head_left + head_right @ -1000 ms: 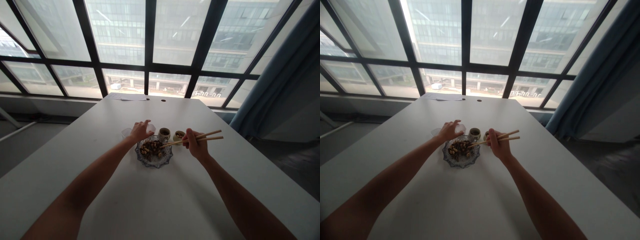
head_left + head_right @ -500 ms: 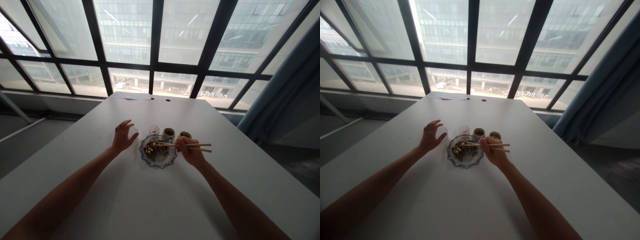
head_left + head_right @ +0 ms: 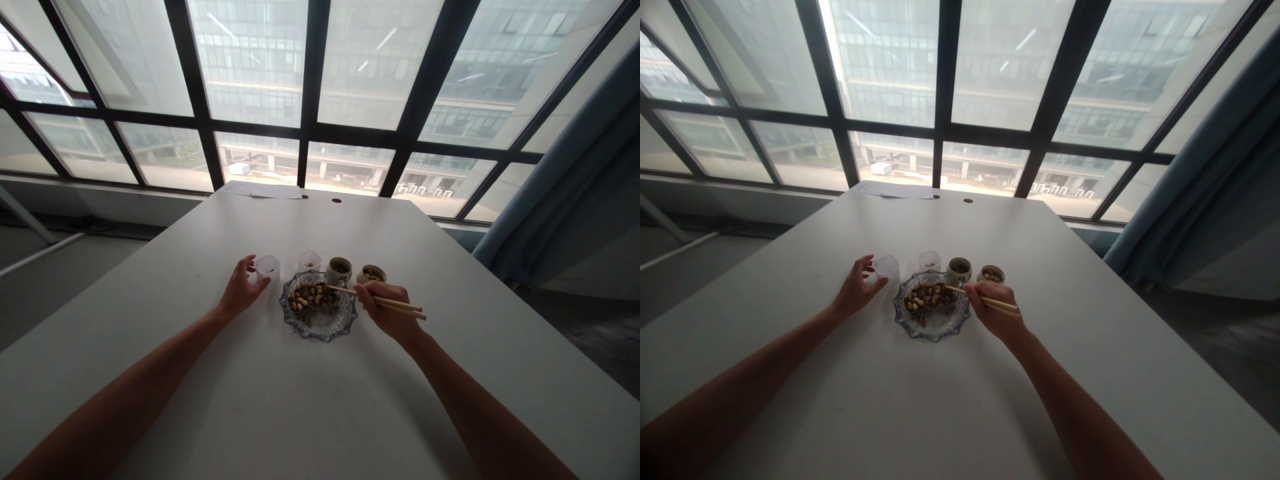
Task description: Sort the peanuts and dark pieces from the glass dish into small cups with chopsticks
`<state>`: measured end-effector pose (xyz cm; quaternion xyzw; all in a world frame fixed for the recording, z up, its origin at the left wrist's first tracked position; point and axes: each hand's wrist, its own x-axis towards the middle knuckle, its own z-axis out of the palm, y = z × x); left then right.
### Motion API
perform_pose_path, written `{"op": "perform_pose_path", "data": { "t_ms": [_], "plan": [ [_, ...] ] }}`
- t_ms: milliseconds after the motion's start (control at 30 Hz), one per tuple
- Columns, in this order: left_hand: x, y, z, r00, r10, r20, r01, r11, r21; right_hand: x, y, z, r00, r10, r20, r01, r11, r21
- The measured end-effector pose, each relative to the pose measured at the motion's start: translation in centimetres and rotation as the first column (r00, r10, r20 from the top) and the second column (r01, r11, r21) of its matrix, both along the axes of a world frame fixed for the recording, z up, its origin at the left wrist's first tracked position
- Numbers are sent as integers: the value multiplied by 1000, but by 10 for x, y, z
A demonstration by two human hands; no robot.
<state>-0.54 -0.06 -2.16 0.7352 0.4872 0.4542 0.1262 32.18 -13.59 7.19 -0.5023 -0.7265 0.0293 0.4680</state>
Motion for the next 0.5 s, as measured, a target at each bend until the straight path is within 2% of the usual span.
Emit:
{"op": "perform_pose_path", "data": {
  "t_ms": [267, 367, 500],
  "plan": [
    [2, -2, 1, 1000, -16, -24, 15, 999, -30, 0, -1, -3, 997, 40, -64, -45, 996, -79],
    [2, -1, 0, 999, -27, -20, 26, 999, -39, 3, 1, -11, 978, -10, -208, -21, 989, -147],
    [1, 1, 0, 1000, -27, -12, 26, 998, -51, 6, 6, -17, 876, -77, -476, -19, 981, -194]
  ]
}}
